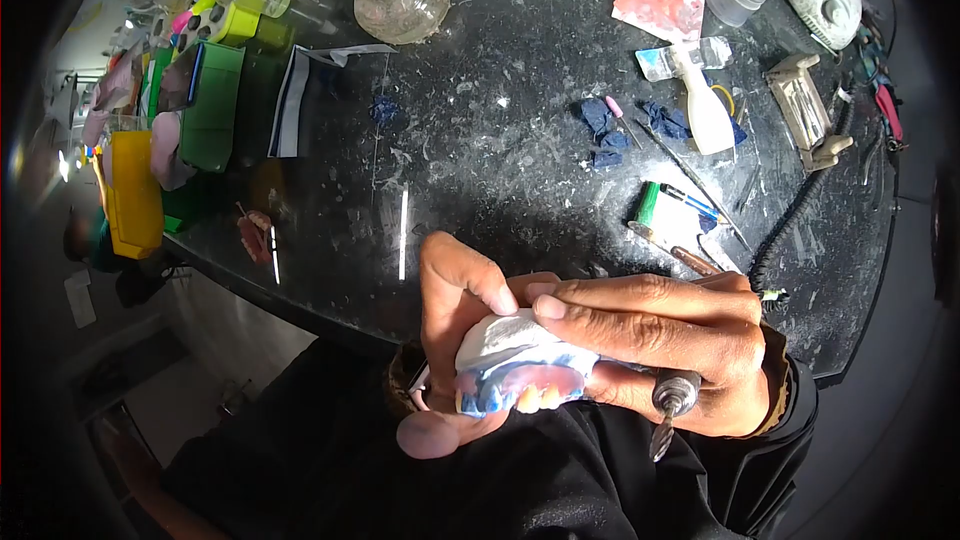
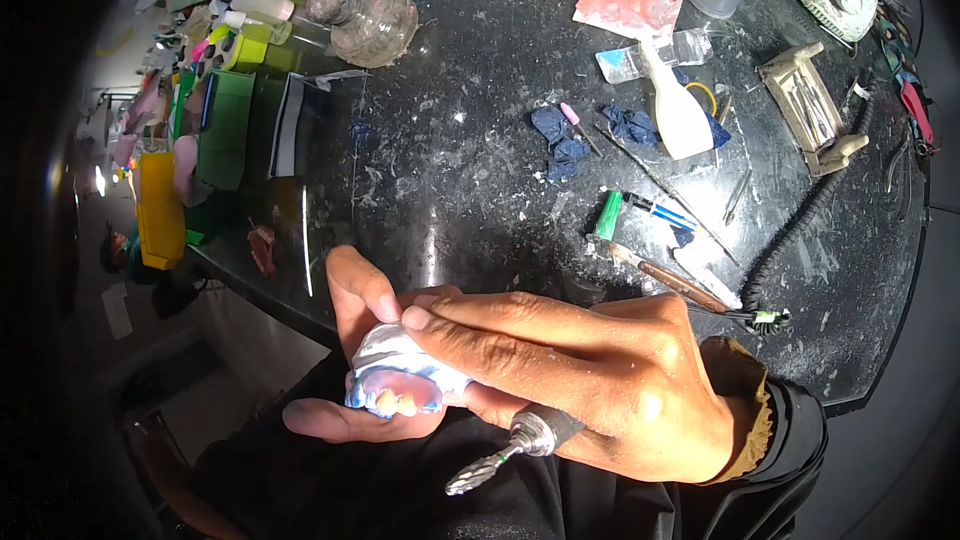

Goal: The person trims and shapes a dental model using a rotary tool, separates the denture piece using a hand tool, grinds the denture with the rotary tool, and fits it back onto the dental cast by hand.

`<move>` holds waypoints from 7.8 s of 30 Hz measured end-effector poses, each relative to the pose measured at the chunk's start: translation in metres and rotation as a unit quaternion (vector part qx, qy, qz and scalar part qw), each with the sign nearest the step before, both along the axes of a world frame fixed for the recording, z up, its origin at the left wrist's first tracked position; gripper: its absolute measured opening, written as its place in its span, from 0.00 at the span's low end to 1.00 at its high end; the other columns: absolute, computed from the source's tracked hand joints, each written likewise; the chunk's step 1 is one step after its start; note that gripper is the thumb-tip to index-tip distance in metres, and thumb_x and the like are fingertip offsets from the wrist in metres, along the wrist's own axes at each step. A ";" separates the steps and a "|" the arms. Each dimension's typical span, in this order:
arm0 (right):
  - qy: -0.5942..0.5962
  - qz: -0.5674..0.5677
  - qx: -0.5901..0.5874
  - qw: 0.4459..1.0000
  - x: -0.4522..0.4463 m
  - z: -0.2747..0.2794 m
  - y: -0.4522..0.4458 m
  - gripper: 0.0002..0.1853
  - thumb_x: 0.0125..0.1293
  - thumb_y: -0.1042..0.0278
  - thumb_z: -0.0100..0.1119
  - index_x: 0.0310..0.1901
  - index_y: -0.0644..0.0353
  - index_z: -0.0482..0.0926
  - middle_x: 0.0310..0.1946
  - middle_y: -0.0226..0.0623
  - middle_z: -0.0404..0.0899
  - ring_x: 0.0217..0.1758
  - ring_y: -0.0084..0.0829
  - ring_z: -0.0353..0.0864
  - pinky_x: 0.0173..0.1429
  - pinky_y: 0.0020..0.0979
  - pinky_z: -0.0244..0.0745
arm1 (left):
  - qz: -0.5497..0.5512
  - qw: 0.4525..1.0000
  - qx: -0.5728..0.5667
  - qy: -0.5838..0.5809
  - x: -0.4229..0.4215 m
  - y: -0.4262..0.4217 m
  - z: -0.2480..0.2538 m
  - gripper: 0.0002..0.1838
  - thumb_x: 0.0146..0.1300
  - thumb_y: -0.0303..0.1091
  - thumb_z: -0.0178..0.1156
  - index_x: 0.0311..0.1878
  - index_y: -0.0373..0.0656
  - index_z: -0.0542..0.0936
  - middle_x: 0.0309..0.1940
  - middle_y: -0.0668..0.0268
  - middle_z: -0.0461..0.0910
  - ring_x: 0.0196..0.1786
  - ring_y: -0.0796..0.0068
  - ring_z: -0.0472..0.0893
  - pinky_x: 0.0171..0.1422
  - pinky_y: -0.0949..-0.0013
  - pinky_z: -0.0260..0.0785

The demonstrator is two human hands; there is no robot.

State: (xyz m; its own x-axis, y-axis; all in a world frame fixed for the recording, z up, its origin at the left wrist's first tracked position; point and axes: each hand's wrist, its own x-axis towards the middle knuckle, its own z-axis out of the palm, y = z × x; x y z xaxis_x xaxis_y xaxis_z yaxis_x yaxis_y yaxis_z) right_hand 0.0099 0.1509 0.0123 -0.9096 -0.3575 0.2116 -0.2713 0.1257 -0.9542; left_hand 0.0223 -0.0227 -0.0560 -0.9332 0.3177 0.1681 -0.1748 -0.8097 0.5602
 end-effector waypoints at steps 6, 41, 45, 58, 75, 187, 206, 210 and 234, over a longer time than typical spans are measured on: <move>0.007 0.000 -0.002 1.000 0.002 -0.001 0.000 0.19 0.53 0.73 0.67 0.49 0.64 0.81 0.45 0.47 0.82 0.45 0.42 0.84 0.45 0.33 0.83 | 0.007 1.000 -0.012 0.000 0.002 -0.001 -0.001 0.48 0.43 0.67 0.68 0.45 0.37 0.52 0.31 0.47 0.74 0.29 0.75 0.75 0.35 0.69 0.71; 0.046 -0.202 0.539 0.817 0.004 -0.029 0.039 0.16 0.51 0.77 0.65 0.44 0.60 0.80 0.34 0.32 0.72 0.34 0.32 0.75 0.33 0.33 0.73 | 0.010 0.978 -0.188 -0.090 -0.032 -0.010 0.027 0.35 0.61 0.71 0.38 0.42 0.42 0.53 0.27 0.42 0.76 0.25 0.69 0.73 0.34 0.68 0.67; 0.031 -0.256 0.500 0.827 0.012 -0.041 0.034 0.14 0.54 0.83 0.60 0.43 0.63 0.76 0.40 0.38 0.72 0.36 0.35 0.76 0.34 0.33 0.73 | -0.027 0.973 -0.202 -0.112 -0.026 -0.013 0.012 0.37 0.59 0.74 0.38 0.44 0.43 0.54 0.27 0.44 0.75 0.25 0.68 0.73 0.38 0.63 0.69; -0.036 -0.188 -0.262 0.946 0.030 0.001 -0.013 0.08 0.54 0.84 0.63 0.36 0.69 0.75 0.38 0.48 0.73 0.42 0.47 0.83 0.48 0.39 0.84 | 0.020 0.966 -0.252 -0.060 -0.024 0.003 0.032 0.37 0.55 0.70 0.49 0.44 0.44 0.53 0.20 0.49 0.74 0.21 0.63 0.75 0.43 0.51 0.74; -0.014 -0.149 -0.168 0.974 0.030 0.000 -0.019 0.09 0.59 0.74 0.64 0.35 0.68 0.74 0.32 0.54 0.81 0.36 0.42 0.85 0.43 0.40 0.84 | 0.021 0.977 -0.211 -0.012 -0.018 0.002 0.034 0.34 0.57 0.65 0.54 0.45 0.45 0.53 0.19 0.50 0.75 0.23 0.61 0.77 0.45 0.46 0.71; 0.139 -0.082 -0.073 0.984 0.032 -0.003 -0.008 0.11 0.45 0.86 0.67 0.33 0.67 0.82 0.36 0.46 0.81 0.41 0.45 0.85 0.40 0.30 0.86 | -0.103 0.968 -0.220 -0.065 -0.019 -0.005 0.035 0.35 0.55 0.67 0.53 0.45 0.45 0.54 0.27 0.42 0.75 0.29 0.59 0.78 0.45 0.51 0.72; -0.063 -0.168 -0.239 0.954 0.039 -0.002 -0.016 0.12 0.49 0.83 0.69 0.37 0.65 0.81 0.35 0.46 0.81 0.42 0.40 0.85 0.44 0.32 0.83 | -0.065 0.973 -0.218 -0.034 -0.015 -0.002 0.033 0.35 0.56 0.68 0.53 0.46 0.47 0.54 0.26 0.43 0.77 0.30 0.55 0.80 0.50 0.45 0.71; -0.082 -0.145 -0.234 0.958 0.036 -0.003 -0.011 0.13 0.48 0.79 0.72 0.37 0.65 0.81 0.36 0.46 0.82 0.39 0.36 0.85 0.43 0.32 0.83 | -0.068 0.985 -0.153 -0.040 -0.014 -0.002 0.032 0.34 0.57 0.62 0.57 0.45 0.42 0.54 0.31 0.40 0.75 0.35 0.57 0.79 0.52 0.51 0.71; -0.115 -0.309 0.341 0.880 0.035 -0.014 0.021 0.27 0.47 0.89 0.49 0.51 0.56 0.78 0.42 0.41 0.69 0.29 0.34 0.74 0.31 0.31 0.68 | -0.040 0.975 -0.216 0.029 -0.012 -0.005 0.037 0.26 0.66 0.51 0.45 0.47 0.36 0.53 0.33 0.44 0.70 0.35 0.66 0.76 0.38 0.65 0.70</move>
State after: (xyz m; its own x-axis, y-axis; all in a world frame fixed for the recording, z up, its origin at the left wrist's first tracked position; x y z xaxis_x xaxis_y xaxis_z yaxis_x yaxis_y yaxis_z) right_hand 0.0444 0.1724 -0.0019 -0.9657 0.2484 -0.0757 0.2407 0.7467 -0.6201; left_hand 0.0102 -0.0281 -0.0188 -0.8957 0.4414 0.0539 -0.1854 -0.4809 0.8570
